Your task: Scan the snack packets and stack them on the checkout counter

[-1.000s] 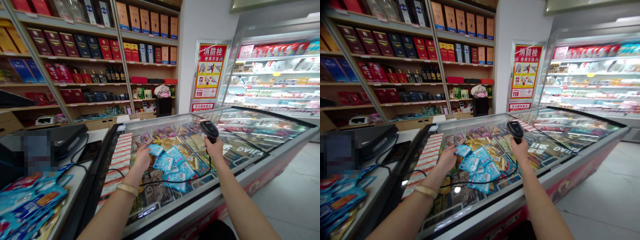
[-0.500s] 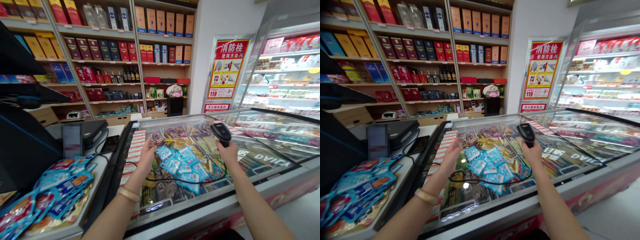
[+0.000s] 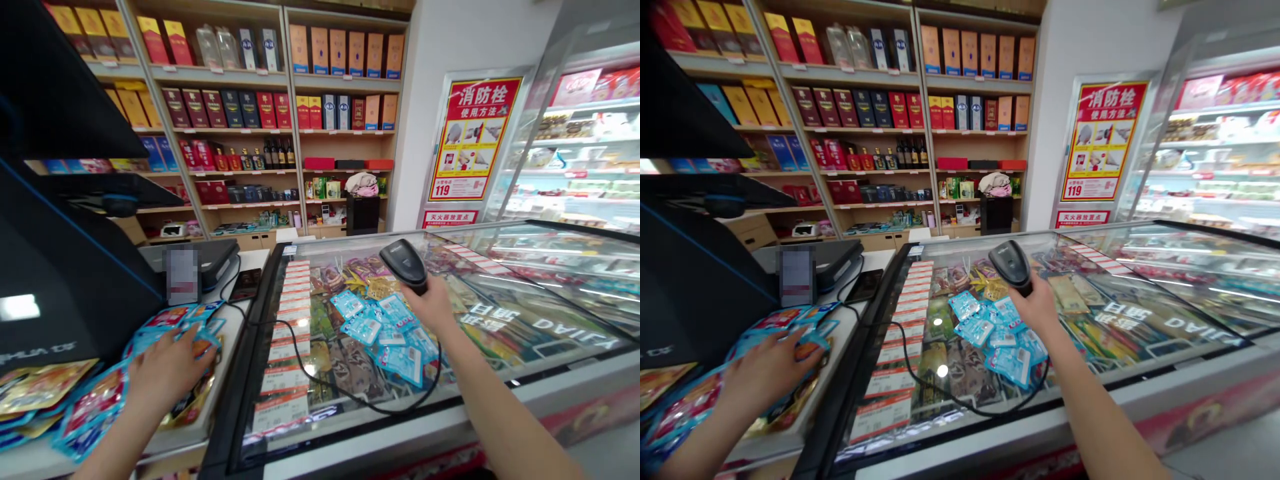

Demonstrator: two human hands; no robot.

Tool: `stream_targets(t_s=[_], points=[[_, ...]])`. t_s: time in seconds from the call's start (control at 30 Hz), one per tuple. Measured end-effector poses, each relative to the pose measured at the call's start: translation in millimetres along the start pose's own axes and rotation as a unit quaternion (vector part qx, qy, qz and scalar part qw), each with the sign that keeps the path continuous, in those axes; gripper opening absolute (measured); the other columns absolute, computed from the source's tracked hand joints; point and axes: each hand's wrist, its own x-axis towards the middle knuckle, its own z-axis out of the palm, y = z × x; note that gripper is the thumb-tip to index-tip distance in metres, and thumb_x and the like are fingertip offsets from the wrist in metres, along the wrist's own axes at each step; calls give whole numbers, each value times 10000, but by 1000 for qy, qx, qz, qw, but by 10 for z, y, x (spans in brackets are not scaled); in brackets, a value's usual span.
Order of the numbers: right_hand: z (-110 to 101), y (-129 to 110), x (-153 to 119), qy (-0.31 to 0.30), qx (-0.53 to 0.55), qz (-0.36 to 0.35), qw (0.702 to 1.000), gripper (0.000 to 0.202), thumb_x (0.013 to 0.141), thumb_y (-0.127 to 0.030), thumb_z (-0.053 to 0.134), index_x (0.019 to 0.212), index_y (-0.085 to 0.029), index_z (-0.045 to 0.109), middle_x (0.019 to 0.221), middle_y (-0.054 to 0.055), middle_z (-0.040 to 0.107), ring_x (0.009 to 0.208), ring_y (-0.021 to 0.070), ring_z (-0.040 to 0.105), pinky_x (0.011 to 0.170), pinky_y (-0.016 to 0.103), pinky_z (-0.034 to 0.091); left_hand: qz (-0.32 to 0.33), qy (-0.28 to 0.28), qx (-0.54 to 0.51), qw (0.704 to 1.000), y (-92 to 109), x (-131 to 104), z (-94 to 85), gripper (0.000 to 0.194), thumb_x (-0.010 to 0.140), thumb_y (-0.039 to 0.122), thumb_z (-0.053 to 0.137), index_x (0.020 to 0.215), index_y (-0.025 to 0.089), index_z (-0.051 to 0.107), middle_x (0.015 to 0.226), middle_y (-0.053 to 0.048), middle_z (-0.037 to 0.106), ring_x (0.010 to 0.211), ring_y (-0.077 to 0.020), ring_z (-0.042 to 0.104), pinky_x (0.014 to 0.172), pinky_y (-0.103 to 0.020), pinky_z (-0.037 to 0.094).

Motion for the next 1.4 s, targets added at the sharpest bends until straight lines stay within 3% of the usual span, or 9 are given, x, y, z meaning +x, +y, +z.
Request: stream_targets(t_s=[0.13, 0.37, 0.53, 0.63, 0.8, 0.97, 1.1, 1.3, 1.4], points=[[258, -274, -69, -54, 10, -52, 997, 288, 715, -439, 567, 835, -191, 653, 716, 56, 688, 648, 213, 595, 604, 289, 444, 65, -34, 59, 996, -221, 10, -12, 264, 462, 364, 800, 616, 244, 623, 822, -118, 660, 1089, -441, 548, 1022, -552, 315], [479, -387, -230, -116, 18, -129, 985, 209, 699, -309, 542, 848, -197, 636, 697, 38, 657, 615, 193, 576, 593, 268, 413, 30, -18, -79, 996, -249, 30, -54, 238, 431, 176, 798, 563, 274, 626, 737, -23, 646, 1108, -373, 525, 1102, -447, 281], [490, -289, -328, -123, 13, -141, 982, 182, 695, -295, 539, 832, -206, 619, 697, 38, 657, 627, 199, 584, 595, 273, 415, 93, 39, -39, 994, -139, -74, -110, 188, 524, 219, 798, 644, 281, 667, 901, -16, 672, 1177, -380, 504, 1133, -464, 262], [476, -270, -362, -137, 13, -146, 980, 194, 707, -288, 533, 857, -203, 622, 737, 49, 674, 656, 206, 601, 611, 279, 422, 17, 73, -133, 988, 93, -173, -78, 82, 675, 288, 721, 750, 286, 688, 899, -1, 682, 1141, -327, 552, 1073, -450, 374], [460, -275, -406, -165, 9, -146, 975, 193, 722, -269, 539, 877, -199, 629, 767, 52, 681, 669, 202, 608, 626, 280, 422, -235, -103, -486, 835, 600, -312, 230, 209, 872, 300, 481, 910, 187, 653, 897, -68, 709, 915, -261, 672, 775, -448, 570], [471, -214, -424, -176, 6, -167, 970, 246, 721, -251, 570, 951, -194, 636, 842, 67, 704, 737, 218, 640, 662, 286, 443, -295, -227, -582, 723, 990, -359, 738, 194, 814, 190, 491, 924, 129, 638, 945, -125, 716, 877, -246, 695, 720, -396, 592], [469, -169, -412, -180, 3, -183, 966, 319, 719, -245, 583, 1029, -189, 635, 907, 80, 719, 801, 230, 661, 701, 294, 463, -244, -219, -544, 772, 1116, -346, 1125, 172, 675, 56, 557, 811, 133, 628, 852, -86, 716, 773, -178, 688, 704, -300, 574], [399, -204, -386, -219, -23, -186, 957, 254, 727, -248, 584, 968, -193, 642, 891, 75, 719, 772, 222, 655, 674, 288, 449, -53, -143, -354, 923, 826, -304, 1445, 310, 598, 331, 718, 844, 161, 637, 762, -20, 690, 660, -162, 631, 641, -305, 544], [354, -250, -379, -240, -43, -189, 951, 267, 712, -235, 595, 971, -195, 642, 883, 69, 714, 778, 218, 651, 671, 281, 440, -3, -149, -293, 945, 686, -287, 1460, 379, 608, 427, 698, 880, 165, 659, 805, -27, 711, 669, -169, 620, 646, -306, 533]])
